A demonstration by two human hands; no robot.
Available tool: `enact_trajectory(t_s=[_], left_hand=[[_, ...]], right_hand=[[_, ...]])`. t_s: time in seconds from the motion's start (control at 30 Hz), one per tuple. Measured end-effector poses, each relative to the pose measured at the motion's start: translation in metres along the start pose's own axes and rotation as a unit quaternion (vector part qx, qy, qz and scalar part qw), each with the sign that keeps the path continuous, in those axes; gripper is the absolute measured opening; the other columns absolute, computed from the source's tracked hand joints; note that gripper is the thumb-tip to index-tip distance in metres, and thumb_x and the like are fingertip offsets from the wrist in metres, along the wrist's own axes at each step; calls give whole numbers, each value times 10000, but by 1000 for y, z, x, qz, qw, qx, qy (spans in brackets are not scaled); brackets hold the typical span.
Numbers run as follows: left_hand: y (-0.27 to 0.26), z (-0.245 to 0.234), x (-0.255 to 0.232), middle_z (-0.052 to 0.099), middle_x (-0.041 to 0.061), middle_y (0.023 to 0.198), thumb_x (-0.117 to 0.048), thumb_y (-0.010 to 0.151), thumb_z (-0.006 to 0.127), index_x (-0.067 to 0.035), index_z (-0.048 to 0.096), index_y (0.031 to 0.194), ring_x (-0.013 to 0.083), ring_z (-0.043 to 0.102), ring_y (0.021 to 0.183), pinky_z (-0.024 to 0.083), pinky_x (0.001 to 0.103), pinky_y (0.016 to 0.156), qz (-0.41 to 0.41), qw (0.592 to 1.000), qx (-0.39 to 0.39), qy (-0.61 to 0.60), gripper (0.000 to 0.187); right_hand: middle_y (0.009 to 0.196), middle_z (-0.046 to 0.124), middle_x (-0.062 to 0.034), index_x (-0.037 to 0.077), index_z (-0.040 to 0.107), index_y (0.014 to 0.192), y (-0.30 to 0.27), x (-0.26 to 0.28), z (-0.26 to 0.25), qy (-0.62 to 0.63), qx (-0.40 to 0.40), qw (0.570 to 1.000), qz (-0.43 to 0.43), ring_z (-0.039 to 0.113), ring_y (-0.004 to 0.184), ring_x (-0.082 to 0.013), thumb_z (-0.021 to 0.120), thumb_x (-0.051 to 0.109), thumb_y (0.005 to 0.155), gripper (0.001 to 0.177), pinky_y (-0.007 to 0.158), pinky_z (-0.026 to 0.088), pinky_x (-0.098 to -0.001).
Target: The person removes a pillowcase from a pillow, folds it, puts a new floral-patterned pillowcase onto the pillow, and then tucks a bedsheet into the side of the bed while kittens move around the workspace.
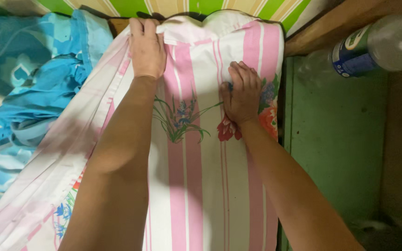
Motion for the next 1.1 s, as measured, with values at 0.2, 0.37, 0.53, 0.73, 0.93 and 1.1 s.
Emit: enact_trajectory(t_s=[0.2,0.37,0.53,0.73,0.93,1.1], left_hand=[[-12,5,5,549,156,1227,-123,967,676,-80,602,1176,388,556,1109,439,489,925,44,997,-36,51,226],[-16,13,9,573,143,1205,-155,973,671,-83,611,1194,365,556,1119,430,475,944,56,996,-36,61,240],[-21,16,16,554,162,1233,-354,1021,668,-79,588,1252,360,523,1156,412,500,991,90,992,-43,81,368],[-25,23,20,548,147,1275,-492,993,671,-105,586,1311,332,502,1194,392,489,998,83,990,-37,110,509],[-24,19,14,545,139,1259,-524,996,674,-125,595,1326,326,498,1196,393,486,997,94,989,-39,108,523],[-23,14,7,542,146,1220,-544,962,700,-134,614,1316,330,496,1173,401,494,974,86,990,-33,104,549]], right_hand=[[1440,492,-195,52,513,1503,65,-15,-16,45,-125,990,55,556,1331,-389,679,165,1067,480,1100,505,-446],[1167,582,-137,164,713,1260,131,-28,25,-80,52,995,-23,657,1028,-368,735,57,844,429,885,508,-501],[1101,612,-135,116,722,1072,134,-31,21,-94,-9,994,-54,668,816,-338,734,50,834,247,758,536,-455],[1090,692,-104,63,643,1142,128,-56,-13,23,81,991,-100,691,940,-360,672,31,951,196,807,545,-455],[1032,685,-144,82,640,1118,153,-76,-13,-75,261,951,-149,681,892,-388,725,159,944,208,759,536,-496],[1102,660,-149,67,632,1125,141,-68,-39,-53,151,974,-162,669,1016,-370,721,93,980,172,869,548,-470]])
Point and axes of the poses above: each hand's wrist, its own y-axis towards the middle knuckle, its own z-axis out of the palm, x = y × z, the point moved 8 cm from there along y, towards the middle knuckle
